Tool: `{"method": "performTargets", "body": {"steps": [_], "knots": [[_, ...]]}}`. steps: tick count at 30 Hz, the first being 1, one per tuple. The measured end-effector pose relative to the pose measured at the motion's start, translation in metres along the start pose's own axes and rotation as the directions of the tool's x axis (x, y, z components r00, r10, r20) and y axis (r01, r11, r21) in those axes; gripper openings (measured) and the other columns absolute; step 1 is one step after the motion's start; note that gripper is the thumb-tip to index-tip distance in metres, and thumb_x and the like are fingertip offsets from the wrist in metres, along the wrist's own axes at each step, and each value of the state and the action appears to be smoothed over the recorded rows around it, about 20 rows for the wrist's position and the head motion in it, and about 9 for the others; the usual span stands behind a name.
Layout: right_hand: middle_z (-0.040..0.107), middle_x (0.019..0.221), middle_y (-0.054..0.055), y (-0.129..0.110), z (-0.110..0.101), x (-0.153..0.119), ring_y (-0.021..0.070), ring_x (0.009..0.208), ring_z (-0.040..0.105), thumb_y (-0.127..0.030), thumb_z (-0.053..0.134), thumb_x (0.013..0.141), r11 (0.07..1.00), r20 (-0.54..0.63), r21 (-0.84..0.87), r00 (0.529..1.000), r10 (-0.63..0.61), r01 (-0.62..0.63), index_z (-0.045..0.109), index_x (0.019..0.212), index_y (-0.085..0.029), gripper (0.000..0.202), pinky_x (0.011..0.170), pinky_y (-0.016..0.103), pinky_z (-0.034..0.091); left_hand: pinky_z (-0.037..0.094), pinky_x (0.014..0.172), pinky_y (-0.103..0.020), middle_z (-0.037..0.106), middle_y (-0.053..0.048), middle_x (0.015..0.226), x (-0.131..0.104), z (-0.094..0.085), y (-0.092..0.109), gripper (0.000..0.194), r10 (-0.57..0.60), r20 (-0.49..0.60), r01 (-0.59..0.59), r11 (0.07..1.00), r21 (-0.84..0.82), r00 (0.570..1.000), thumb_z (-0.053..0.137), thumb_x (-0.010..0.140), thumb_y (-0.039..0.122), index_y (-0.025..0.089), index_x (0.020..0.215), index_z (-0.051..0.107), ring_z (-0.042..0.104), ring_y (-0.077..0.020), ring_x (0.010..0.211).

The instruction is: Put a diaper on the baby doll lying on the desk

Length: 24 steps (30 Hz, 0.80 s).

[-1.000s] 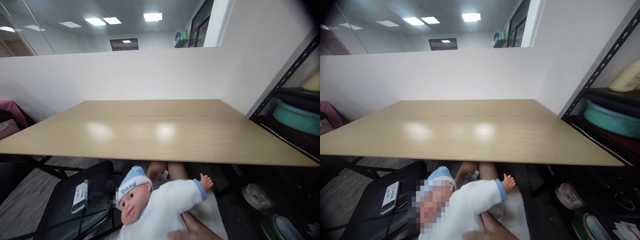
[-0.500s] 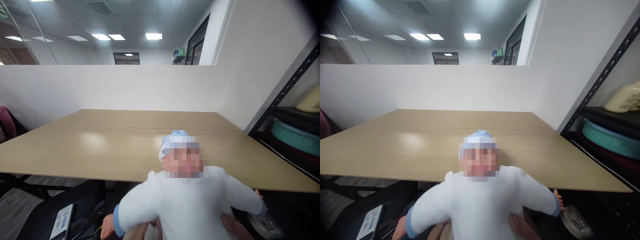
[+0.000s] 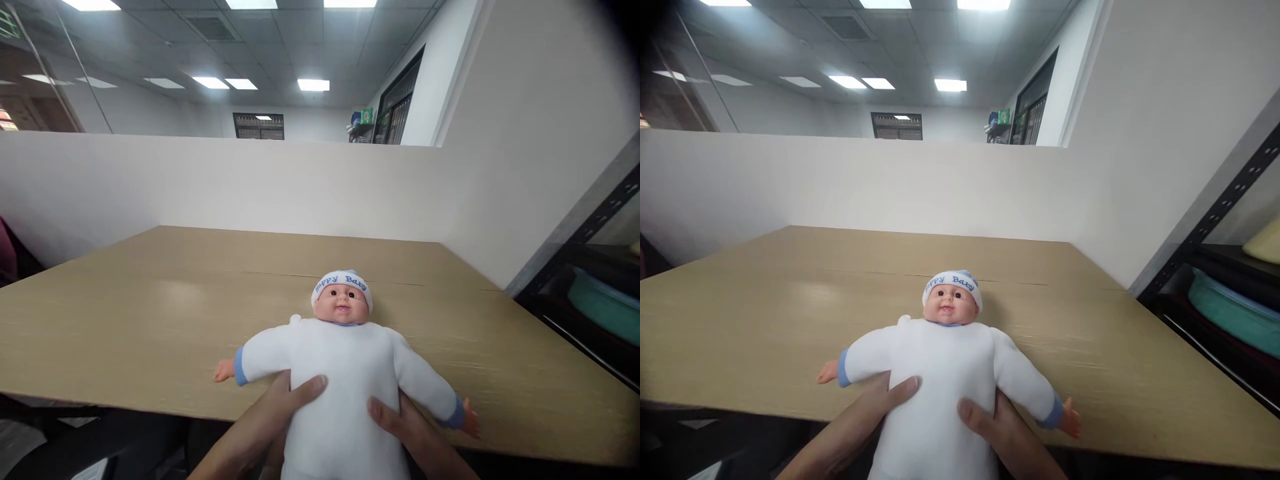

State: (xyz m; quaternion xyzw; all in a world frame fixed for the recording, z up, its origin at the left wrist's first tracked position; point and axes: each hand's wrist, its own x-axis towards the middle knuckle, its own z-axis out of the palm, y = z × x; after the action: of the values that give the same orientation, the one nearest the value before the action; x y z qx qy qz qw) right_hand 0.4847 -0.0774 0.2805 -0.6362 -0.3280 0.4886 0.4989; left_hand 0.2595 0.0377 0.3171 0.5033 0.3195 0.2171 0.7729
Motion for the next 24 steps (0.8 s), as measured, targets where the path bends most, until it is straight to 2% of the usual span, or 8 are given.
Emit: {"method": "performTargets", "body": {"steps": [2, 5, 10, 14, 21, 24], "knots": [[0.062, 0.15, 0.011, -0.008, -0.007, 0.014, 0.0364, 0.149, 0.046, -0.071, 0.085, 0.064, 0.999, 0.042, -0.023, 0.999, 0.028, -0.027, 0.069, 0.135, -0.026, 0.085, 0.124, 0.047, 0.038, 0.045, 0.119, -0.053, 0.067, -0.014, 0.143, 0.01, -0.011, 0.004, 0.066, -0.028, -0.016, 0.03, 0.993, 0.118, 0.999, 0.077, 0.083, 0.056, 0.02, 0.136, 0.067, 0.06, -0.0364, 0.136], [0.064, 0.148, 0.011, -0.017, -0.009, 0.041, 0.0341, 0.144, 0.053, -0.068, 0.082, 0.072, 0.996, 0.092, 0.089, 0.996, 0.007, -0.015, 0.066, 0.139, -0.028, 0.079, 0.119, 0.046, 0.044, 0.046, 0.117, -0.053, 0.069, -0.013, 0.14, 0.033, -0.019, 0.008, 0.062, -0.007, -0.059, 0.017, 0.986, 0.168, 0.998, 0.075, 0.085, 0.057, 0.017, 0.132, 0.069, 0.06, -0.0373, 0.135], [0.069, 0.142, 0.01, -0.034, -0.001, 0.092, 0.0295, 0.135, 0.062, -0.059, 0.078, 0.082, 0.982, 0.096, 0.187, 0.995, -0.033, 0.014, 0.055, 0.15, -0.025, 0.079, 0.117, 0.047, 0.046, 0.049, 0.117, -0.05, 0.064, -0.014, 0.147, 0.09, -0.024, 0.009, 0.07, 0.142, -0.047, -0.141, 0.99, 0.027, 0.989, 0.071, 0.089, 0.057, 0.017, 0.145, 0.059, 0.061, -0.0353, 0.136], [0.07, 0.14, 0.011, -0.051, 0.007, 0.128, 0.03, 0.134, 0.063, -0.056, 0.077, 0.084, 0.978, 0.064, 0.184, 0.992, -0.113, 0.1, 0.057, 0.149, -0.021, 0.076, 0.117, 0.044, 0.047, 0.042, 0.124, -0.052, 0.064, -0.015, 0.148, 0.135, -0.034, 0.009, 0.076, 0.259, -0.118, -0.262, 0.965, -0.019, 0.959, 0.074, 0.087, 0.056, 0.017, 0.149, 0.054, 0.056, -0.0355, 0.141], [0.072, 0.136, 0.017, -0.063, 0.011, 0.182, 0.0338, 0.133, 0.064, -0.064, 0.079, 0.078, 0.977, 0.021, 0.181, 0.993, -0.116, 0.11, 0.067, 0.139, -0.016, 0.079, 0.112, 0.042, 0.05, 0.039, 0.126, -0.049, 0.065, -0.014, 0.146, 0.192, -0.06, 0.011, 0.073, 0.273, -0.151, -0.29, 0.952, -0.103, 0.95, 0.077, 0.084, 0.054, 0.018, 0.145, 0.058, 0.057, -0.0349, 0.141], [0.07, 0.14, 0.016, -0.063, 0.009, 0.202, 0.0333, 0.136, 0.061, -0.065, 0.078, 0.079, 0.971, 0.015, 0.183, 0.987, -0.161, 0.156, 0.065, 0.14, -0.014, 0.081, 0.114, 0.041, 0.047, 0.039, 0.126, -0.05, 0.064, -0.015, 0.147, 0.208, -0.068, 0.009, 0.073, 0.274, -0.115, -0.286, 0.952, -0.112, 0.955, 0.076, 0.086, 0.053, 0.017, 0.146, 0.057, 0.059, -0.0345, 0.138]]}}
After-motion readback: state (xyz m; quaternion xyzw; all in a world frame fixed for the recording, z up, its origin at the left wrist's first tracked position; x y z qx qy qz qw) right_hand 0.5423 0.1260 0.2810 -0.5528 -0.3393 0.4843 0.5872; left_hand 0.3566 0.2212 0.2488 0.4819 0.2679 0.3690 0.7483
